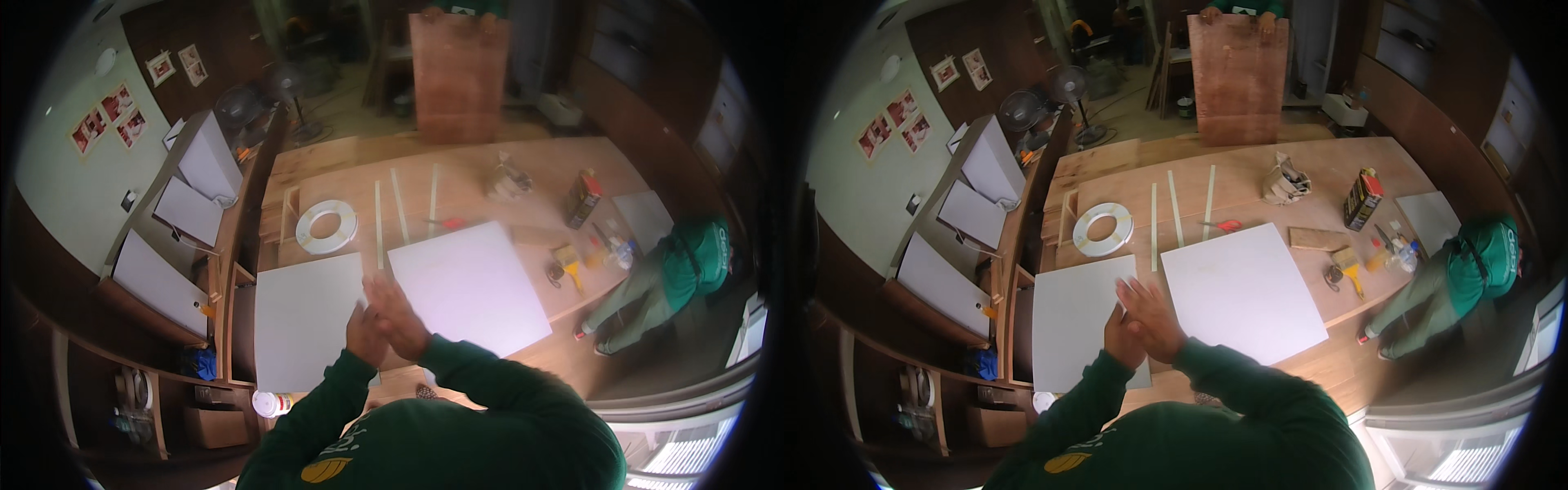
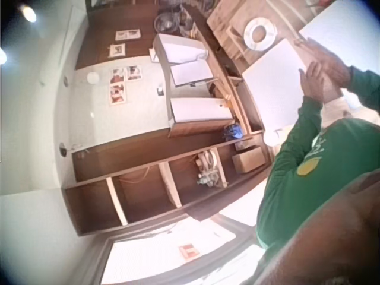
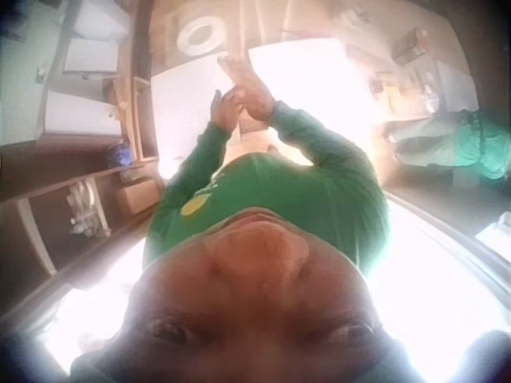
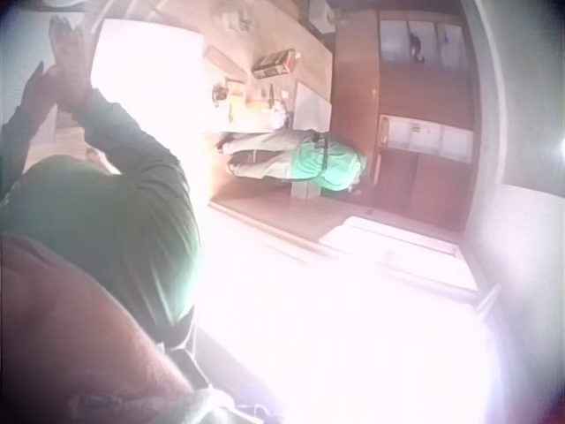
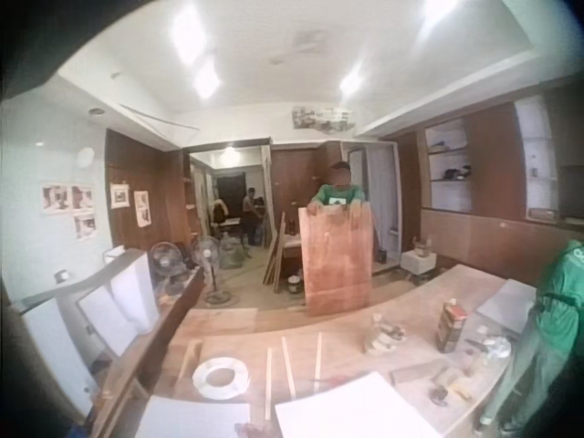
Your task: The person applies glue to the edge of a white panel, attaches a strip, and then uses a hammer to secure parts of a wooden structure.
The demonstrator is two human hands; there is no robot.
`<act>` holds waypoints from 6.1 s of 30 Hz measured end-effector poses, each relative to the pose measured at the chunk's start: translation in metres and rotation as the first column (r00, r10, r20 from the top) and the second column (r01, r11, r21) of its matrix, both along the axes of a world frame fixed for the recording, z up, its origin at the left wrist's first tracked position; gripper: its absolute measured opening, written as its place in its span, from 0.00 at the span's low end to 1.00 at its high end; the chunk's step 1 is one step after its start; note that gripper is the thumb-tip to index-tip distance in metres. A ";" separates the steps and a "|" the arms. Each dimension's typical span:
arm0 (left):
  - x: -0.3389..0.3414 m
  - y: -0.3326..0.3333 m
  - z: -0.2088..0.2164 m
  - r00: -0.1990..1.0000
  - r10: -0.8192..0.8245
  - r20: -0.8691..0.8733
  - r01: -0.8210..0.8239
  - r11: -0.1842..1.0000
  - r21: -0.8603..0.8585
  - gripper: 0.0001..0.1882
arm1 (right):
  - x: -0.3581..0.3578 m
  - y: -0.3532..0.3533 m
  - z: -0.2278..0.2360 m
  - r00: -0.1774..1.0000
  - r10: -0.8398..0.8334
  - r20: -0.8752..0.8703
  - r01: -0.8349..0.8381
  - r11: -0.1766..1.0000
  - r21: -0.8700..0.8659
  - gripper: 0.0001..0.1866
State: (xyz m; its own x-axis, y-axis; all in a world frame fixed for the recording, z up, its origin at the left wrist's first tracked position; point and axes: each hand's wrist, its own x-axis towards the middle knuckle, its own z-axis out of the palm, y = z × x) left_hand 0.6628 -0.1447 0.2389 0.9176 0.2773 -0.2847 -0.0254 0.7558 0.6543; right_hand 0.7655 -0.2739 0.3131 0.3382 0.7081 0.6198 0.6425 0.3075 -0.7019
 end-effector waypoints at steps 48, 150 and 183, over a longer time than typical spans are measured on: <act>-0.121 0.032 0.280 -0.027 -0.750 0.661 0.465 0.576 0.673 0.22 | -0.272 -0.298 -0.250 0.646 -0.760 -0.069 -0.051 0.048 -0.998 0.20; 0.044 -0.477 -0.134 0.162 0.610 -0.776 0.410 0.674 0.615 0.33 | 0.494 -0.799 -0.425 0.517 -0.769 -0.377 -0.412 0.163 -0.897 0.15; 0.028 -0.530 -0.162 0.119 0.471 -0.874 0.631 0.643 0.433 0.33 | 0.546 -0.759 -0.433 0.944 -0.228 -0.238 -0.215 0.122 -0.969 0.20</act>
State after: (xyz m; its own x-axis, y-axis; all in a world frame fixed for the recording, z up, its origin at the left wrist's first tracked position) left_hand 0.6905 -0.6749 0.0765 0.0665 0.7826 -0.6190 0.9755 0.0793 0.2050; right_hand 1.3110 -1.0329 -0.1196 0.3223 0.6083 -0.7254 0.3651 -0.7868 -0.4976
